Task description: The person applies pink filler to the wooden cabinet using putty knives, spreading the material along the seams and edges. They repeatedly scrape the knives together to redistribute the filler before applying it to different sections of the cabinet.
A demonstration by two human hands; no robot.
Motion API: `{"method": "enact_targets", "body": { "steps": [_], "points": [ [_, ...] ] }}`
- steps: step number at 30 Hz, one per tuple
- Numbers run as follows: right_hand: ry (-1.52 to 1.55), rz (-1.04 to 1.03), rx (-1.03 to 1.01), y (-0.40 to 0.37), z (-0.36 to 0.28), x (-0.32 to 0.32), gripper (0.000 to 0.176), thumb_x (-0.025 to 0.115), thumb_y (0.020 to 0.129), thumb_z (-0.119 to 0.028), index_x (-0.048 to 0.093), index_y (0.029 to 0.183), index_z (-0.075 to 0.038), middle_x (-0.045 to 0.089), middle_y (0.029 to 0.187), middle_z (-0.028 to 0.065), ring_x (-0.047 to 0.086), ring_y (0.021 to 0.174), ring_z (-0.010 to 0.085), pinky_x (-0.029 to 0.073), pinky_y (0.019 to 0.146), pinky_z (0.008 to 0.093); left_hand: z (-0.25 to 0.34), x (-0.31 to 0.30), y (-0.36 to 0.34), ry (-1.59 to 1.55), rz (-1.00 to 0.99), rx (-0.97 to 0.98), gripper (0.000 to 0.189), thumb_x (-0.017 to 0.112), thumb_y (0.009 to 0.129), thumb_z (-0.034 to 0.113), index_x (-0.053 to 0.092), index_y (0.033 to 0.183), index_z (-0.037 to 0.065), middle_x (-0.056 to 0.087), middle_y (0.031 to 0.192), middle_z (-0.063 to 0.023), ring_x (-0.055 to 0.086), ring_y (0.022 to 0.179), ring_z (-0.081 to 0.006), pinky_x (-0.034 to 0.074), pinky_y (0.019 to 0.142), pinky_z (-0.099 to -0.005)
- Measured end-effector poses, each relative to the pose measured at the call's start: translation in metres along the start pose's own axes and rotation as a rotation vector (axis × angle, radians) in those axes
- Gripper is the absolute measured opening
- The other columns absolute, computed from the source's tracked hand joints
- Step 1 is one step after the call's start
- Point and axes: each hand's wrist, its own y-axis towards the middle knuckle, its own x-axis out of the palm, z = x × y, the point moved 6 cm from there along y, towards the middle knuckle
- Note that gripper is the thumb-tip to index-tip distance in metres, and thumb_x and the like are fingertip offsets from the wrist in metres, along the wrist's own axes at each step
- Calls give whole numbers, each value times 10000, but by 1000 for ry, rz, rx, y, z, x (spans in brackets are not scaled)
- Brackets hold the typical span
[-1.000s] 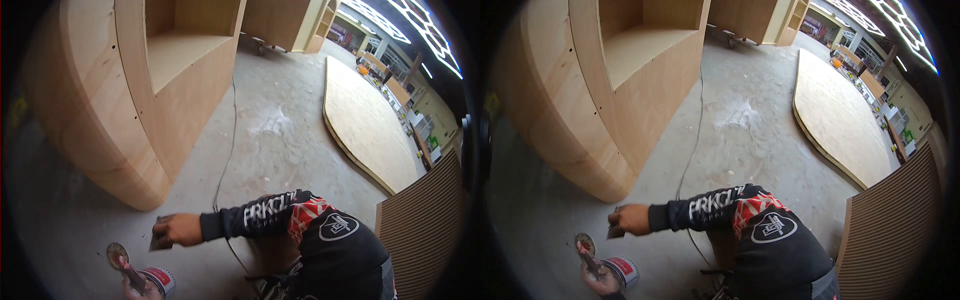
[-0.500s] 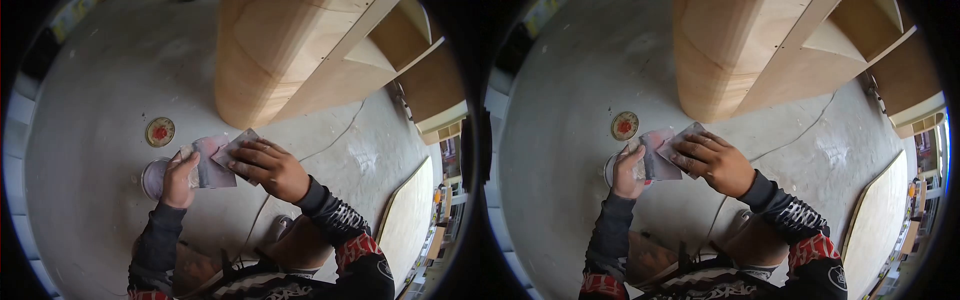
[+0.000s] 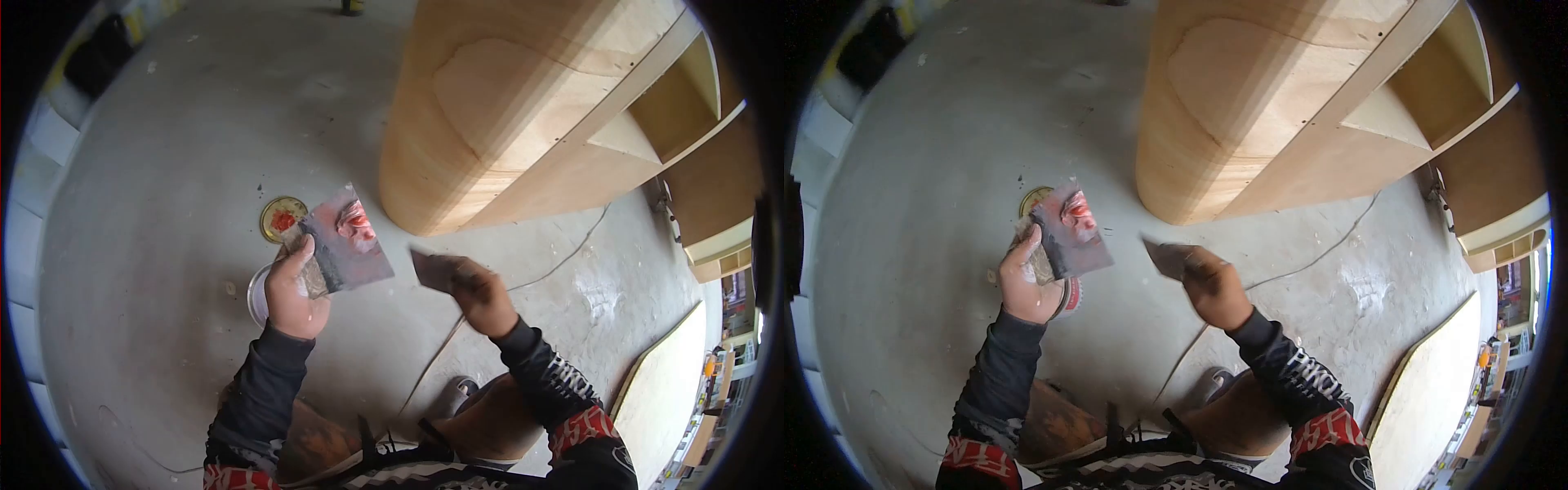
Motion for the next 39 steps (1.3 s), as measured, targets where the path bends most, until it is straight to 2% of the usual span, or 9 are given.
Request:
{"method": "enact_targets", "body": {
  "steps": [2,10,13,18,22,27,31,36,39],
  "points": [
    [839,94,233,-3,2,5,336,482,891,72,550,1218,34,641,1162,108,642,1043,214,515,889,339,11,-5,-1,293,-12,285,297,527,988,182,539,1222,-2,601,1156,-101,573,1100,-190,451,987,-361],
    [1083,110,268,-3,-6,31,350,499,899,69,466,1243,16,620,1148,127,645,1003,226,531,902,369,-15,34,-29,755,-300,173,368,458,1037,272,522,1238,-29,571,1056,-39,507,958,-99,409,848,-264],
    [772,170,52,-17,-32,19,332,492,911,69,444,1238,41,616,1138,123,639,1027,232,521,937,385,-21,36,-31,916,-478,-28,301,445,1043,329,586,1042,62,429,745,89,336,661,-10,293,586,-197],
    [13,-53,-916,-43,-89,20,452,635,752,93,634,1180,-51,579,1153,243,583,1157,396,428,1051,524,-52,7,-33,49,-123,-350,390,440,1033,329,542,1223,4,646,1114,-98,625,1036,-195,480,952,-378],
    [-279,-125,-880,-45,-80,38,633,624,710,125,602,1295,-115,550,1211,189,494,1266,419,407,1070,525,-55,25,-39,-313,-77,-571,351,513,970,209,521,1272,31,633,1190,-135,613,1123,-246,467,996,-420],
    [-449,-22,-437,-18,-39,34,643,495,735,192,558,1320,-67,546,1222,221,575,1150,371,471,996,392,-25,19,-33,-255,-31,-294,367,534,960,214,528,1276,28,600,1230,-140,602,1122,-264,472,997,-438],
    [702,197,275,-13,14,14,293,507,1024,-188,569,1230,11,640,1116,46,597,1018,127,489,884,283,-1,27,-29,-32,-75,38,303,547,963,191,556,1238,65,602,1186,-95,578,1129,-210,463,985,-390],
    [815,482,65,-11,-38,-2,259,496,1029,-202,593,1143,9,646,1020,31,580,875,88,483,779,238,-25,16,-28,278,50,172,227,587,921,117,589,1134,38,611,1099,-61,566,1052,-158,449,944,-334],
    [330,277,70,-19,-37,3,228,521,1018,-189,594,1101,10,637,879,14,564,779,83,474,692,237,-26,16,-27,316,98,201,223,586,917,120,589,1118,25,618,1078,-57,571,1025,-156,444,922,-322]
  ]
}}
